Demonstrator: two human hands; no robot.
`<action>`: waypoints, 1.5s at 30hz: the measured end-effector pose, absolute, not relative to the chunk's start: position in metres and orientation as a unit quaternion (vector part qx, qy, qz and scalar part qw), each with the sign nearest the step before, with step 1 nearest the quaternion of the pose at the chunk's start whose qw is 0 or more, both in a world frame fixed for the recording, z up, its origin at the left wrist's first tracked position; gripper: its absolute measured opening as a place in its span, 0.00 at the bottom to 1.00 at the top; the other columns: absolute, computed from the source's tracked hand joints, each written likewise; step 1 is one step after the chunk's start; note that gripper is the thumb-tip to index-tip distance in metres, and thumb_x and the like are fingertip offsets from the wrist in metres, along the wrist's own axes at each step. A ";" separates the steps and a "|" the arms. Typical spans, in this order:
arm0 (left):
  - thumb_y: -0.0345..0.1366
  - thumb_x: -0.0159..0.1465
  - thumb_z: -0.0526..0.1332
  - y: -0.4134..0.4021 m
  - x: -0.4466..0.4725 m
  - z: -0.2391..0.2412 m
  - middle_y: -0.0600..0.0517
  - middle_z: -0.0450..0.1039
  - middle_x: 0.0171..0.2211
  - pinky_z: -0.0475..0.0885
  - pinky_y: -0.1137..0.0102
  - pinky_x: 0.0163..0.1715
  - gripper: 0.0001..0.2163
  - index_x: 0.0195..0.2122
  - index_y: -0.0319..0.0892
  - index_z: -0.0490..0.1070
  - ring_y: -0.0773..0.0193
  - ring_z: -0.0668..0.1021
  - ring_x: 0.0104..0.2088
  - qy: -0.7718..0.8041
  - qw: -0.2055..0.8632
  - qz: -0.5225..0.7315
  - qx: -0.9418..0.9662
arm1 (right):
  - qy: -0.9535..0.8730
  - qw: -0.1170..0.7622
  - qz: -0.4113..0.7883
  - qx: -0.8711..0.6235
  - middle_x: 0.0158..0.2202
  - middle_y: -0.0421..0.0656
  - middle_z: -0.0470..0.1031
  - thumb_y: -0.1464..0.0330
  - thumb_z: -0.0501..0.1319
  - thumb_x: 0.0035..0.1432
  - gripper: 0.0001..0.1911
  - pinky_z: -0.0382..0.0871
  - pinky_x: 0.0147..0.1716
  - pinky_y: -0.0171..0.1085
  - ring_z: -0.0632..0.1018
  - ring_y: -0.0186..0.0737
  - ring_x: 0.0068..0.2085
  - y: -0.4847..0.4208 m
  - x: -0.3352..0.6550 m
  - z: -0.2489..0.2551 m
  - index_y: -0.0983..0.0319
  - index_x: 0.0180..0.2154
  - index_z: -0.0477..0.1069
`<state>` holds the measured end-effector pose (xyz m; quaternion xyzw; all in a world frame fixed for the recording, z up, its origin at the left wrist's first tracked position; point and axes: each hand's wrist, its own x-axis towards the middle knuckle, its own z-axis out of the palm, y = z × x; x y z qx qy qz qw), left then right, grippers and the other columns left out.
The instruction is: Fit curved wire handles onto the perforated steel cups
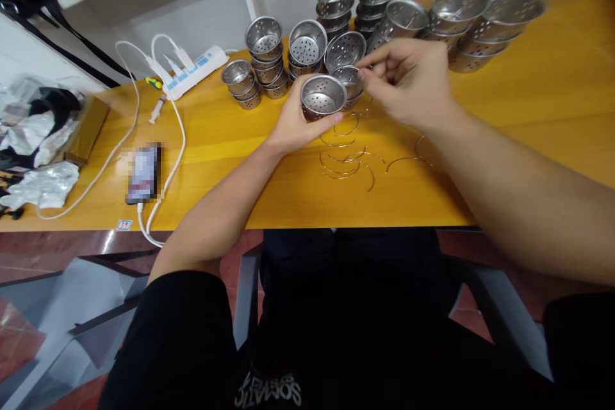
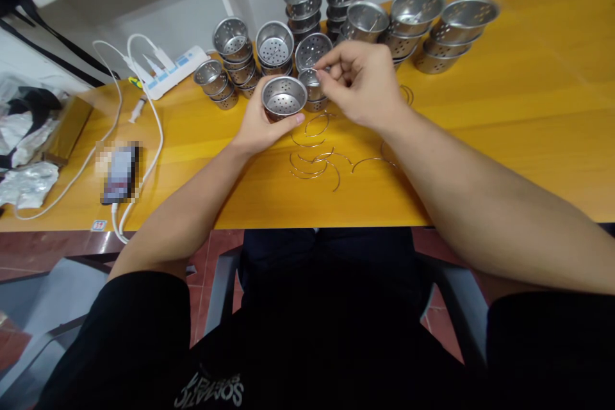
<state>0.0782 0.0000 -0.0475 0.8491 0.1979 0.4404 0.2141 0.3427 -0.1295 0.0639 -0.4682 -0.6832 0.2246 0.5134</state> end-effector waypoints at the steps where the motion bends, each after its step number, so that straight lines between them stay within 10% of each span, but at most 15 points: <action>1: 0.72 0.82 0.72 0.000 0.079 -0.049 0.42 0.77 0.73 0.81 0.39 0.83 0.47 0.90 0.58 0.53 0.41 0.86 0.75 0.193 0.216 0.437 0.851 | -0.684 0.515 0.226 -0.465 0.38 0.48 0.83 0.31 0.84 0.71 0.32 0.78 0.40 0.53 0.76 0.50 0.35 -0.130 0.342 0.064 0.51 0.49 0.89; 8: 0.77 0.85 0.60 -0.004 0.085 -0.059 0.39 0.69 0.78 0.81 0.42 0.82 0.51 0.93 0.57 0.36 0.43 0.84 0.78 0.164 0.221 0.408 0.870 | -0.704 0.520 0.214 -0.434 0.38 0.48 0.85 0.40 0.85 0.77 0.26 0.82 0.38 0.48 0.78 0.45 0.34 -0.125 0.333 0.047 0.55 0.49 0.92; 18: 0.78 0.74 0.76 -0.019 0.086 -0.055 0.39 0.68 0.77 0.75 0.44 0.86 0.59 0.89 0.53 0.47 0.39 0.81 0.79 0.209 0.276 0.402 0.848 | -0.692 0.522 0.181 -0.464 0.36 0.43 0.87 0.71 0.82 0.76 0.04 0.77 0.33 0.43 0.78 0.41 0.32 -0.120 0.323 0.039 0.56 0.47 0.93; 31: 0.70 0.77 0.79 -0.032 0.089 -0.038 0.36 0.71 0.77 0.74 0.42 0.86 0.59 0.92 0.50 0.45 0.38 0.82 0.79 0.219 0.282 0.377 0.855 | -0.678 0.526 0.224 -0.462 0.37 0.43 0.88 0.50 0.89 0.72 0.14 0.84 0.38 0.53 0.81 0.49 0.35 -0.124 0.321 0.043 0.48 0.44 0.91; 45: 0.74 0.76 0.78 -0.041 0.089 -0.032 0.36 0.72 0.76 0.78 0.44 0.84 0.56 0.88 0.47 0.52 0.40 0.83 0.77 0.220 0.288 0.394 0.845 | -0.672 0.544 0.207 -0.458 0.31 0.41 0.80 0.60 0.87 0.72 0.10 0.75 0.33 0.46 0.75 0.45 0.32 -0.122 0.314 0.041 0.49 0.49 0.90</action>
